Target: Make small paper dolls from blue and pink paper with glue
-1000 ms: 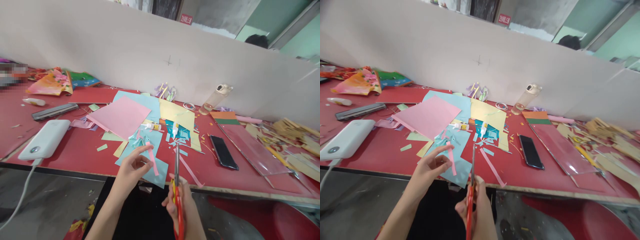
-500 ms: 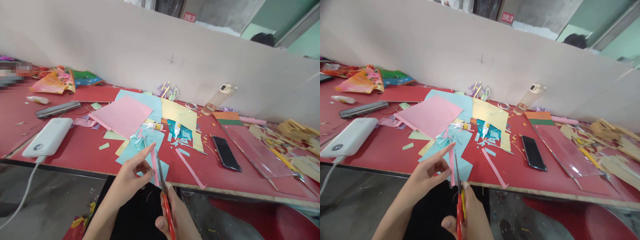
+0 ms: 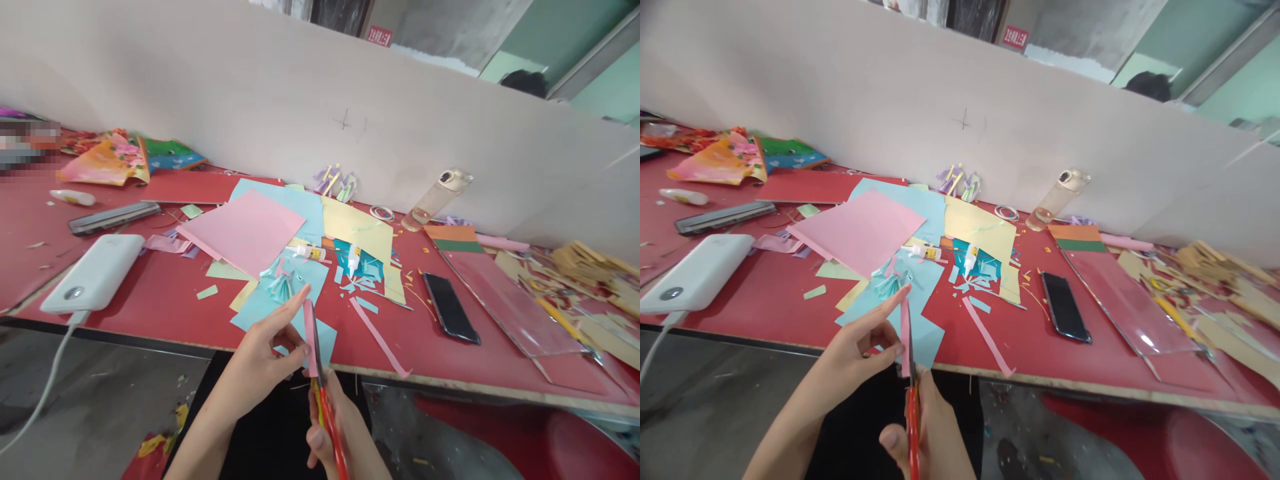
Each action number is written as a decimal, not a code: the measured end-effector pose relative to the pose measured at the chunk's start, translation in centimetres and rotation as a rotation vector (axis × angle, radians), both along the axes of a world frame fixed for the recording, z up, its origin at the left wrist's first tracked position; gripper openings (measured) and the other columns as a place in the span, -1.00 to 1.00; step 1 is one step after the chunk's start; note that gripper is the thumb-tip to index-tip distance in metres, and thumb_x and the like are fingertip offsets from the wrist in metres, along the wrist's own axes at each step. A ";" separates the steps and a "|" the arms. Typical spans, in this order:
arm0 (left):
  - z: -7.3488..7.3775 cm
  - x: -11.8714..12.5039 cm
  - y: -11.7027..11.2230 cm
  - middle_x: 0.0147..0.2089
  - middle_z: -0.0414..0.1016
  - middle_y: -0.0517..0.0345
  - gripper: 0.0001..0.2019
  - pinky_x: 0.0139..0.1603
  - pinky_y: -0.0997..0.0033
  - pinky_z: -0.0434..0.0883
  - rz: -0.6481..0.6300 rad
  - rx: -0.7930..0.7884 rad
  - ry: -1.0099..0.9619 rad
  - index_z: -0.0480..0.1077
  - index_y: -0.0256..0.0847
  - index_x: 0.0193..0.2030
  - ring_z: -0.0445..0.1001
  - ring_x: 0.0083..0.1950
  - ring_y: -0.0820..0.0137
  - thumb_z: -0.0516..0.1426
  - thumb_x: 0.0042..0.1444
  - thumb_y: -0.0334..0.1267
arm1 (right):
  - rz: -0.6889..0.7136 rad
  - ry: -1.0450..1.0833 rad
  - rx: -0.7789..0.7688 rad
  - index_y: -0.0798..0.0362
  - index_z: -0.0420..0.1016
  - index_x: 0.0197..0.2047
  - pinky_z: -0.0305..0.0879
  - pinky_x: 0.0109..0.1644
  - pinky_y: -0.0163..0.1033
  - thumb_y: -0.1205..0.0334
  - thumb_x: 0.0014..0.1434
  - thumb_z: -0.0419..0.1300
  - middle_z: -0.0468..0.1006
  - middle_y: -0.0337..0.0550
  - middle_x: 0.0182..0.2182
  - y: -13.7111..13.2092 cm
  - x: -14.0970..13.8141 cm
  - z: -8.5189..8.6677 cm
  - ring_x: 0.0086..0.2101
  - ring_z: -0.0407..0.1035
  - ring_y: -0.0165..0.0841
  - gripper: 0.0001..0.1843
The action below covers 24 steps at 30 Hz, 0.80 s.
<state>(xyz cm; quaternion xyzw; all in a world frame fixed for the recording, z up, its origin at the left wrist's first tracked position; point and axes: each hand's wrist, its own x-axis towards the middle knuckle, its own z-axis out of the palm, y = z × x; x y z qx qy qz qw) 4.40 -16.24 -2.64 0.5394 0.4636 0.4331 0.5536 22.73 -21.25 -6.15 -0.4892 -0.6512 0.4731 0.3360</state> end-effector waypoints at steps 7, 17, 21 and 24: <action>0.4 0.1 0.1 -0.36 0.38 0.25 -0.25 -0.36 0.50 0.41 0.002 -0.001 -0.021 0.11 0.03 0.47 0.45 -0.34 0.41 0.16 0.13 -0.39 | 0.031 0.044 -0.094 -0.02 0.35 0.16 0.27 -0.69 -0.41 -0.45 0.13 0.12 0.34 -0.30 -0.47 -0.4 0.0 -0.8 -0.64 0.17 -0.49 -0.23; 0.3 0.1 -0.2 -0.30 0.43 0.22 -0.32 -0.31 0.48 0.43 -0.014 0.016 -0.019 0.18 0.11 0.43 0.44 -0.28 0.41 0.15 0.17 -0.35 | -0.020 0.070 -0.103 -0.02 0.33 0.20 0.25 -0.71 -0.42 -0.42 0.10 0.16 0.29 -0.31 -0.47 -0.7 -0.3 -2.0 -0.63 0.15 -0.50 -0.20; 0.0 0.2 0.0 -0.14 0.50 0.14 -0.34 -0.25 0.43 0.44 -0.027 0.018 -0.015 0.22 0.12 0.41 0.42 -0.28 0.42 0.14 0.17 -0.35 | -0.025 0.075 -0.236 -0.03 0.30 0.21 0.33 -0.67 -0.39 -0.49 0.03 0.16 0.25 -0.33 -0.44 -0.8 -0.3 -1.4 -0.62 0.15 -0.52 -0.12; 0.0 0.3 -0.1 -0.02 0.49 0.11 -0.34 -0.25 0.45 0.43 -0.022 -0.003 -0.023 0.21 0.17 0.41 0.41 -0.27 0.44 0.14 0.17 -0.35 | -0.030 0.060 -0.269 -0.03 0.29 0.21 0.36 -0.65 -0.39 -0.52 0.01 0.14 0.24 -0.32 -0.42 -0.7 -0.3 -1.1 -0.61 0.17 -0.53 -0.09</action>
